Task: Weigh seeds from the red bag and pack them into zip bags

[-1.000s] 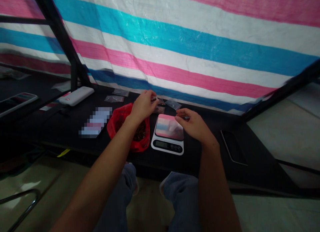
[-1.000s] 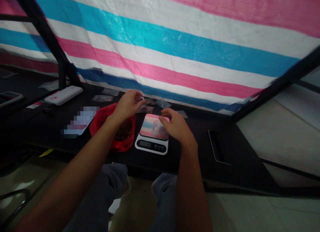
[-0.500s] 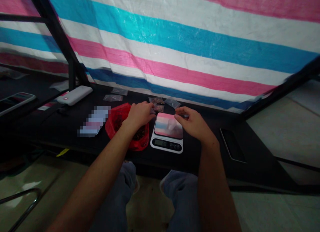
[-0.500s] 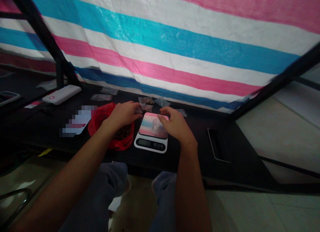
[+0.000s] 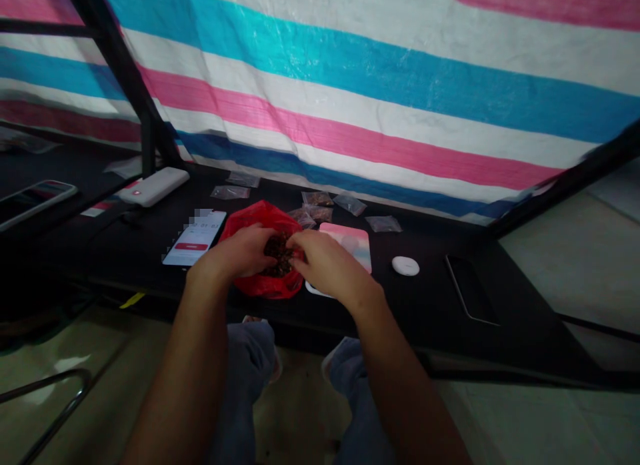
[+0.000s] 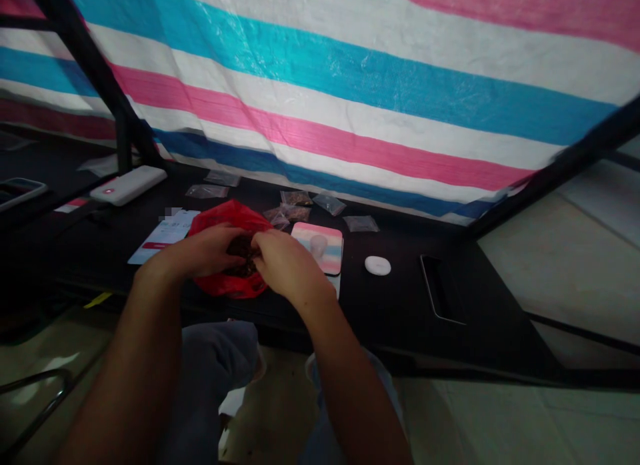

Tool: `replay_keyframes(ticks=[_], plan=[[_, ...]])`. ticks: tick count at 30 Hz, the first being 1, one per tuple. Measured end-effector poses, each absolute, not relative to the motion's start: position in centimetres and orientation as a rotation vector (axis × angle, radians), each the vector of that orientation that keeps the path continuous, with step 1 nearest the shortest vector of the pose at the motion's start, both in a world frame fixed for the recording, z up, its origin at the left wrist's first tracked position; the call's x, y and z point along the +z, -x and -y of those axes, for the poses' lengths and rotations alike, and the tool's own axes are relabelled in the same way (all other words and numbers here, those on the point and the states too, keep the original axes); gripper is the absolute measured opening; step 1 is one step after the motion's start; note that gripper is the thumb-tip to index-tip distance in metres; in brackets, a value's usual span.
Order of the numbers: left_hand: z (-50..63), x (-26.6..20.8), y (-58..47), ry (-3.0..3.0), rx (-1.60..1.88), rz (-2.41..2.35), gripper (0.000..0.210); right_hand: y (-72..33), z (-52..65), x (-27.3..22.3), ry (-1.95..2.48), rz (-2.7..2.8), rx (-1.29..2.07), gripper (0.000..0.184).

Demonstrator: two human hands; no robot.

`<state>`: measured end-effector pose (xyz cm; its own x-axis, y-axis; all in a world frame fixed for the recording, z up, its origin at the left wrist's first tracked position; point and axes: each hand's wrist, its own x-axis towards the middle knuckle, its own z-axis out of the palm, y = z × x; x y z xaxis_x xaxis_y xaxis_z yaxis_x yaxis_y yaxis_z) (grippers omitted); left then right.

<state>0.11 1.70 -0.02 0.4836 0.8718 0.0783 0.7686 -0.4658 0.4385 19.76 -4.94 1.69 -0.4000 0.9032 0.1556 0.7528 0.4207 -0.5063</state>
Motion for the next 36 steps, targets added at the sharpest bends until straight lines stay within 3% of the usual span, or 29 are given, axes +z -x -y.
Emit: replay_keyframes(ticks=[5,11,22,30,36], plan=[[-2.2,-0.7,0.6,-2.359,0.264,-1.369,0.039,-18.2,5.4,1.7,1.537,2.49,0.395,0.023],[-2.5,-1.1,1.1,-2.333,0.303,-1.396,0.037,-18.7,7.3,3.0,1.76,2.578,0.299,0.028],[-2.2,-0.9,0.7,-2.279,0.356,-1.42,0.03,-18.7,5.8,2.9,1.64,2.453,0.057,0.026],[-2.1,0.2,0.7,-2.31,0.222,-1.495,0.029,-19.4,6.9,3.4,1.674,2.571,0.349,0.031],[-1.9,0.3,0.3,-2.223,0.172,-1.415,0.036,-17.9,5.0,2.4,1.515,2.365,0.342,0.029]])
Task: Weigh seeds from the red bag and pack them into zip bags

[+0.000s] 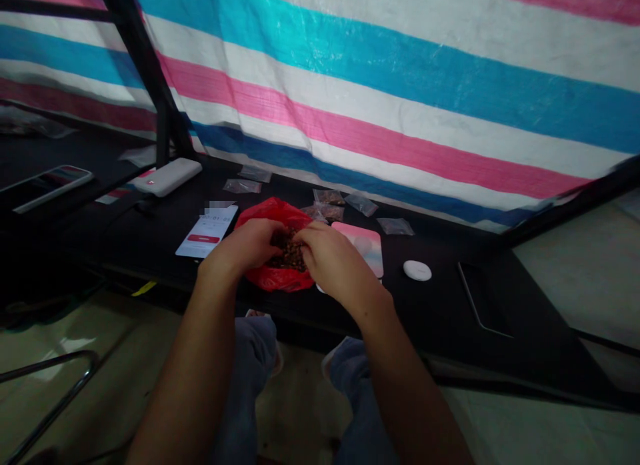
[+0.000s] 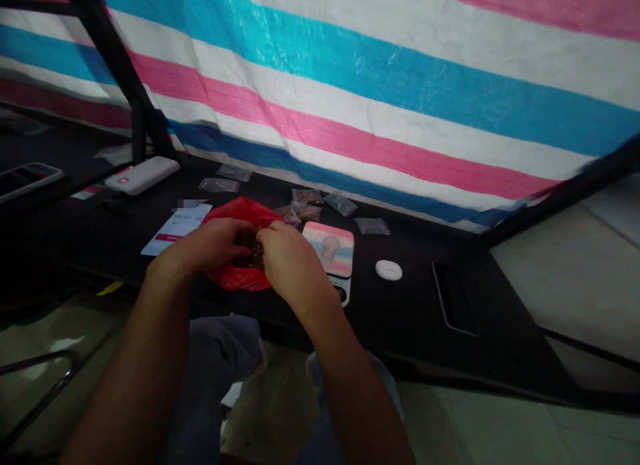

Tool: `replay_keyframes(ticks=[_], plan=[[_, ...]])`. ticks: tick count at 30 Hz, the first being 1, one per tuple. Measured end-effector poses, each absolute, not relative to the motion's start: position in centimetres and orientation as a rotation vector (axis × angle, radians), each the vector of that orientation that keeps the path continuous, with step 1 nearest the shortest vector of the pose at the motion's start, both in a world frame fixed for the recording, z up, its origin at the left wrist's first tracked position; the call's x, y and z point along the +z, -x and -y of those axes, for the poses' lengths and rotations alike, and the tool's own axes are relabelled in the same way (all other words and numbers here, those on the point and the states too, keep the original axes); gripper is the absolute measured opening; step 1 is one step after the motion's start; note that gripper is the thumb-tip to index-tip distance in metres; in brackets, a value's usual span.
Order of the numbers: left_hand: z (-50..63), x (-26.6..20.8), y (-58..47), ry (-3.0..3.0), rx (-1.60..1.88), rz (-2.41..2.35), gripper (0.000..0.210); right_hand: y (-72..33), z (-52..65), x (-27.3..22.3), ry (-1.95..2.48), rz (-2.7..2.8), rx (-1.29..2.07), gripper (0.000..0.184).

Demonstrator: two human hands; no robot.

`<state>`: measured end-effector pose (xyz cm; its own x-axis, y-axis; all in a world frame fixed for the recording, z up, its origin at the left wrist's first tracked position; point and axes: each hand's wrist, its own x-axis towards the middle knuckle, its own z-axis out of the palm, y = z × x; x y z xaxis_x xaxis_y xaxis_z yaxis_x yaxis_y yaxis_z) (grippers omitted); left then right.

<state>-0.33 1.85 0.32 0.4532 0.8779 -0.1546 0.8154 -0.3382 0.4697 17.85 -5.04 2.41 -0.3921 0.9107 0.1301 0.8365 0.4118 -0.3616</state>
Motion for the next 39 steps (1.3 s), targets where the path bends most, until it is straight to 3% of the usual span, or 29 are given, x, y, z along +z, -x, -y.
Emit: replay_keyframes(ticks=[3,7,20,32,39], plan=[[-1.6,0.2,0.2,-2.194,0.156,-1.344,0.044,-16.7,3.7,0.8,1.539,2.388,0.404,0.021],[-1.4,0.1,0.1,-2.232,0.075,-1.449,0.044,-15.9,2.8,-0.8,1.602,2.423,0.42,0.035],[-1.4,0.3,0.0,-2.256,0.168,-1.543,0.028,-16.7,2.1,-0.6,1.632,2.371,0.446,0.019],[-1.6,-0.5,0.2,-2.25,0.18,-1.519,0.037,-17.8,1.7,-0.9,1.538,2.237,0.485,0.006],[-1.6,-0.3,-0.1,-2.269,0.205,-1.58,0.021,-17.8,1.7,-0.8,1.518,2.207,0.551,0.017]])
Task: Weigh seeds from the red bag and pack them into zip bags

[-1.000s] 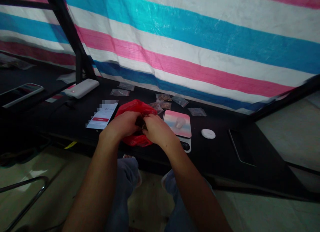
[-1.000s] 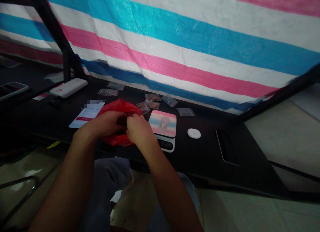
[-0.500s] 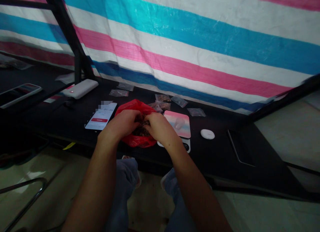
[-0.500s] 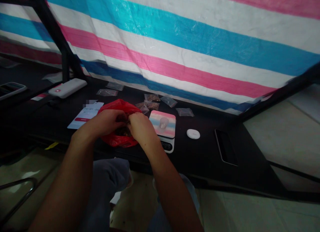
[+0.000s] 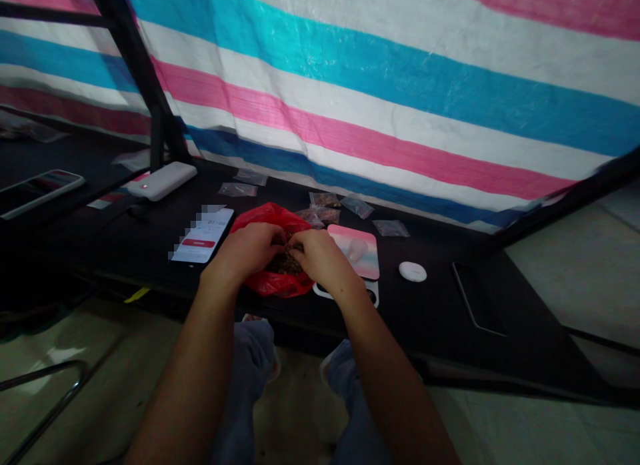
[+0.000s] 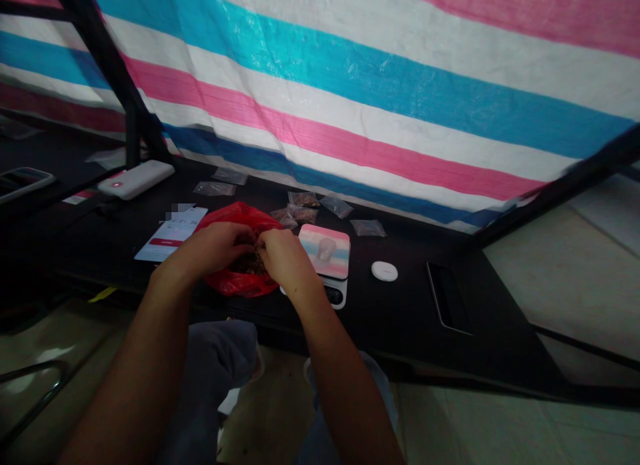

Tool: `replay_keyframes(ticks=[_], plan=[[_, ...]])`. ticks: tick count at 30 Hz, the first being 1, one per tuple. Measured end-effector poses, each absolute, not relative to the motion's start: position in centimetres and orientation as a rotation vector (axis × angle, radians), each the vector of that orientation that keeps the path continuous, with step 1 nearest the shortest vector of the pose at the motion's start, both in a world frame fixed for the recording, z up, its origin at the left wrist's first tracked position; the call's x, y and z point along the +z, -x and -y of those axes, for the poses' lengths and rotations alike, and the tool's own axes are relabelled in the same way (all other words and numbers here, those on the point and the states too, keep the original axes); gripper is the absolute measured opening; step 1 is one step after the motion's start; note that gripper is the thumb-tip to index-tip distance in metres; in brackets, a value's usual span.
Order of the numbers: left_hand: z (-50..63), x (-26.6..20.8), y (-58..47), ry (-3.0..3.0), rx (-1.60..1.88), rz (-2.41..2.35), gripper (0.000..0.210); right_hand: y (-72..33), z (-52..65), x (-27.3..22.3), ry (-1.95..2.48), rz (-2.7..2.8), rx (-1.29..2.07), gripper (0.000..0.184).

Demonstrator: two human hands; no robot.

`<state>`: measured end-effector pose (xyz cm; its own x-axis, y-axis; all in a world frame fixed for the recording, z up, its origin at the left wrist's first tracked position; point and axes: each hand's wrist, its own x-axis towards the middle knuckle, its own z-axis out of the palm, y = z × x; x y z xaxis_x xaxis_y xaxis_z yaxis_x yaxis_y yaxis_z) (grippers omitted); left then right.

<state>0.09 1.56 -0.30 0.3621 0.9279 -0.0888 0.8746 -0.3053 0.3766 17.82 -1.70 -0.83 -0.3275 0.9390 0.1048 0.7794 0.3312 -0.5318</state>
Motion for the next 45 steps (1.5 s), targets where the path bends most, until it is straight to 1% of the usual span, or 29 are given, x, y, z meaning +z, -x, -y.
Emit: replay_keyframes(ticks=[3,8,14,16,19,24,27,37,45], plan=[[-1.7,-0.3,-0.1,-2.262,0.191,-1.564,0.021,-17.9,1.6,-0.9,1.507,2.19,0.525,0.018],[-1.6,-0.3,-0.1,-2.294,0.187,-1.5,0.04,-18.5,1.8,-0.3,1.497,2.158,0.502,0.019],[-1.6,-0.5,-0.6,-2.379,0.148,-1.432,0.049,-21.0,2.6,2.2,1.47,2.021,0.435,0.019],[-1.6,-0.8,-0.9,-2.383,0.159,-1.421,0.047,-22.4,3.0,3.0,1.483,1.965,0.403,0.017],[-1.6,-1.2,-1.3,-2.374,0.179,-1.388,0.037,-24.5,3.7,3.9,1.57,1.89,0.354,0.015],[-1.6,-1.2,-1.4,-2.332,0.176,-1.381,0.027,-27.0,4.6,3.8,1.717,1.867,0.332,0.013],[-1.7,-1.0,-1.4,-2.31,0.152,-1.408,0.027,-27.6,4.7,3.4,1.751,1.861,0.361,0.014],[-2.1,-1.1,-0.7,-2.271,0.142,-1.428,0.036,-27.9,4.6,3.1,1.696,1.89,0.388,0.013],[-2.1,-0.5,-0.5,-2.264,0.177,-1.479,0.025,-27.9,4.5,2.9,1.701,1.887,0.386,0.012]])
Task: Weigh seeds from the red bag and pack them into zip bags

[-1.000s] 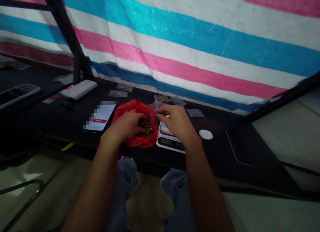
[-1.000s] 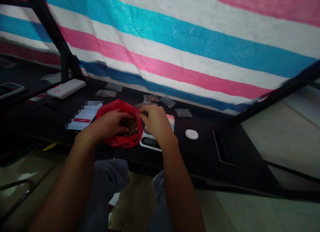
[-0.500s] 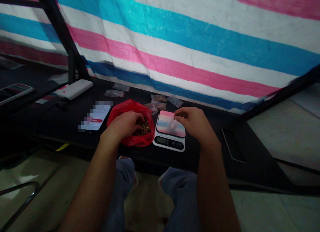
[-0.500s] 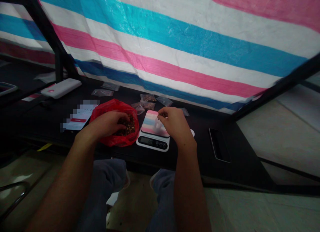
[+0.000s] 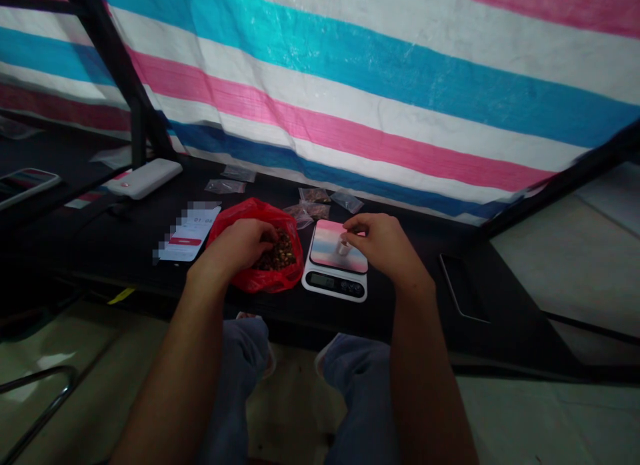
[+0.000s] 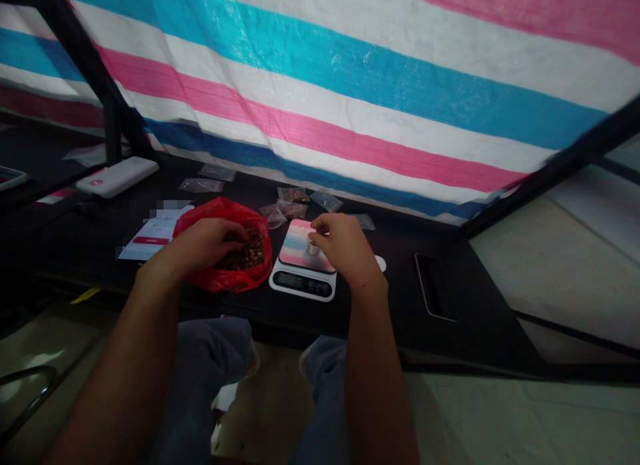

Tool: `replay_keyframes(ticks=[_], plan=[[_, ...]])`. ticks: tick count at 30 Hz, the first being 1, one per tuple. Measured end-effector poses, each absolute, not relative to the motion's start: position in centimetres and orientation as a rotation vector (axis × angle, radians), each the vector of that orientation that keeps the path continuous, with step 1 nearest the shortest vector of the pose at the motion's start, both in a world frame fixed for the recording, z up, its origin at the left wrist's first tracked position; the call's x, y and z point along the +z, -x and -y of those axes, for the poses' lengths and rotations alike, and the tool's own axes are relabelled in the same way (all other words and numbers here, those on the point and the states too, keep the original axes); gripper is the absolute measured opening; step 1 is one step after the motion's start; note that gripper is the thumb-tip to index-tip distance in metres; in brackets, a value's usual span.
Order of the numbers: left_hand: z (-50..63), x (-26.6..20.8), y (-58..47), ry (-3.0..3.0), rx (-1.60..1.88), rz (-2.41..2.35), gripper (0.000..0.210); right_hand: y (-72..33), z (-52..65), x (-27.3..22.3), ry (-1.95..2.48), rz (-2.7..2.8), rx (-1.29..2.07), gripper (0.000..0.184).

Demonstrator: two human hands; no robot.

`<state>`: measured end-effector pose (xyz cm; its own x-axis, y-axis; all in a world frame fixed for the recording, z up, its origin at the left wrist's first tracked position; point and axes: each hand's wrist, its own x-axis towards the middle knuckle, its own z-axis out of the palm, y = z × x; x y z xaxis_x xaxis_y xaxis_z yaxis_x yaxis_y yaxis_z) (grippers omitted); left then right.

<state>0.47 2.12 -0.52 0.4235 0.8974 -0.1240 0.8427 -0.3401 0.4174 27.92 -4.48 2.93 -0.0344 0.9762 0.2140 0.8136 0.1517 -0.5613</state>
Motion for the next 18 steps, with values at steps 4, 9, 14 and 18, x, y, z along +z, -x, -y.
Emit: replay_keyframes(ticks=[4,9,14,18], plan=[[-2.0,0.0,-0.6,-2.27,0.203,-1.499,0.026,-27.8,4.3,2.8,1.68,1.873,0.416,0.012],[-1.7,0.5,-0.9,-2.275,0.249,-1.517,0.025,-27.6,4.4,2.9,1.648,1.887,0.413,0.009],[-1.3,1.2,-0.8,-2.3,0.285,-1.539,0.025,-27.9,4.7,3.2,1.666,1.819,0.417,0.009],[-1.3,1.2,-0.6,-2.322,0.323,-1.526,0.025,-27.0,4.8,3.4,1.585,1.786,0.371,0.014]])
